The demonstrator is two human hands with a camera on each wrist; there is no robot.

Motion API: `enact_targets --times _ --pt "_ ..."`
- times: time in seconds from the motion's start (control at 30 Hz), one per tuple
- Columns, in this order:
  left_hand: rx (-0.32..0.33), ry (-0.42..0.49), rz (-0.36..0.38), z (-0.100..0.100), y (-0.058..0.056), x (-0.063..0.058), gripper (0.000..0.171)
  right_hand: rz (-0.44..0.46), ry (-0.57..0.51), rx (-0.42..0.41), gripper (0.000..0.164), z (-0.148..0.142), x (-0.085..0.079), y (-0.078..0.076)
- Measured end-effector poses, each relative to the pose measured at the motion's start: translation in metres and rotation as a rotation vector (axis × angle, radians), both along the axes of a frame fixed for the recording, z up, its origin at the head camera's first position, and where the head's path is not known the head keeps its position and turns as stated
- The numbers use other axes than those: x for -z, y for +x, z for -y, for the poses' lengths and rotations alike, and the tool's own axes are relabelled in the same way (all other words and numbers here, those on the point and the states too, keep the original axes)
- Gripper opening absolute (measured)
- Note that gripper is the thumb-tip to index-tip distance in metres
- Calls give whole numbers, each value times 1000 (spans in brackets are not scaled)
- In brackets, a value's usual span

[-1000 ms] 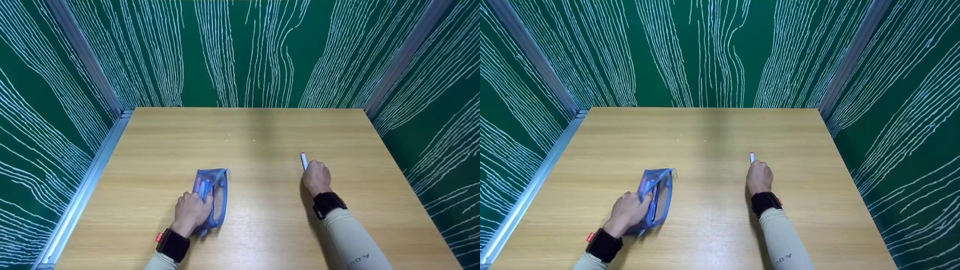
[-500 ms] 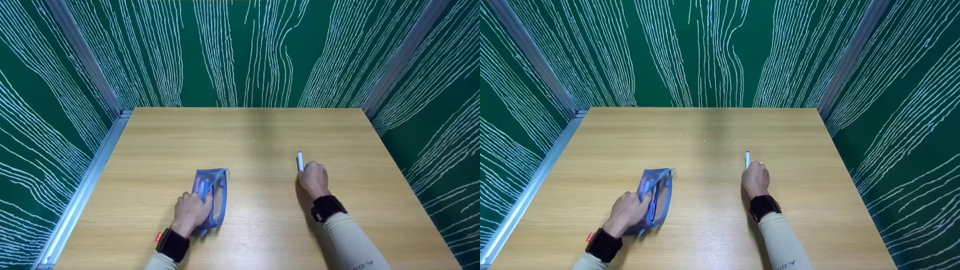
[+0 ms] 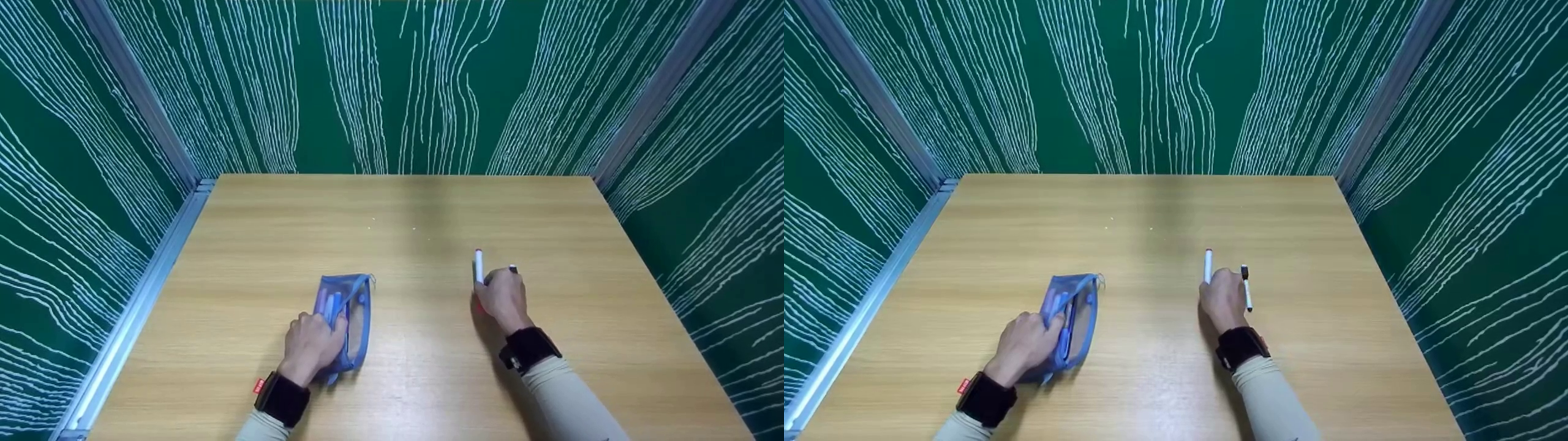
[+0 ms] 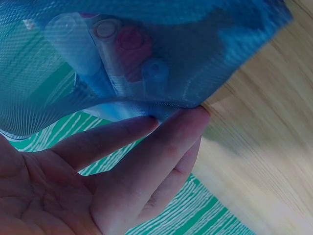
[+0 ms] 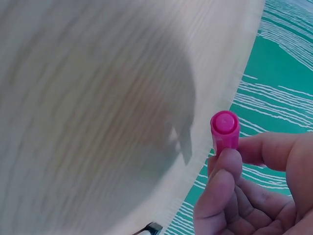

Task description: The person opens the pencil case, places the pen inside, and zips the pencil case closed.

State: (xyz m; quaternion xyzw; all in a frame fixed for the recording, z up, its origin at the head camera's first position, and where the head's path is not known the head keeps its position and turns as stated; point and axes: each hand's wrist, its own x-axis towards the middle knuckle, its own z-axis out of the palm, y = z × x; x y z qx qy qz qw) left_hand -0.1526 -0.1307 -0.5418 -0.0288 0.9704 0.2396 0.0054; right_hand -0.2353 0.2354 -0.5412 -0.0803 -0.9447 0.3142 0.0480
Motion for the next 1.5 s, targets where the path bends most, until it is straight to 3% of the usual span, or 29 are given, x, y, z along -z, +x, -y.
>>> enact_targets --times 0.47,0.77,1.17,1.5 --pt "-8 -24 -30 0 -1 3 52 -37 -55 -21 11 22 2 14" --pt "-2 -9 -6 1 -2 2 53 -21 -174 -53 8 41 -1 26" --pt "-11 -14 1 0 -2 0 55 -64 -157 -86 7 59 -1 35" --pt "-9 -10 7 1 -1 1 54 -26 -241 -112 5 77 -1 42"
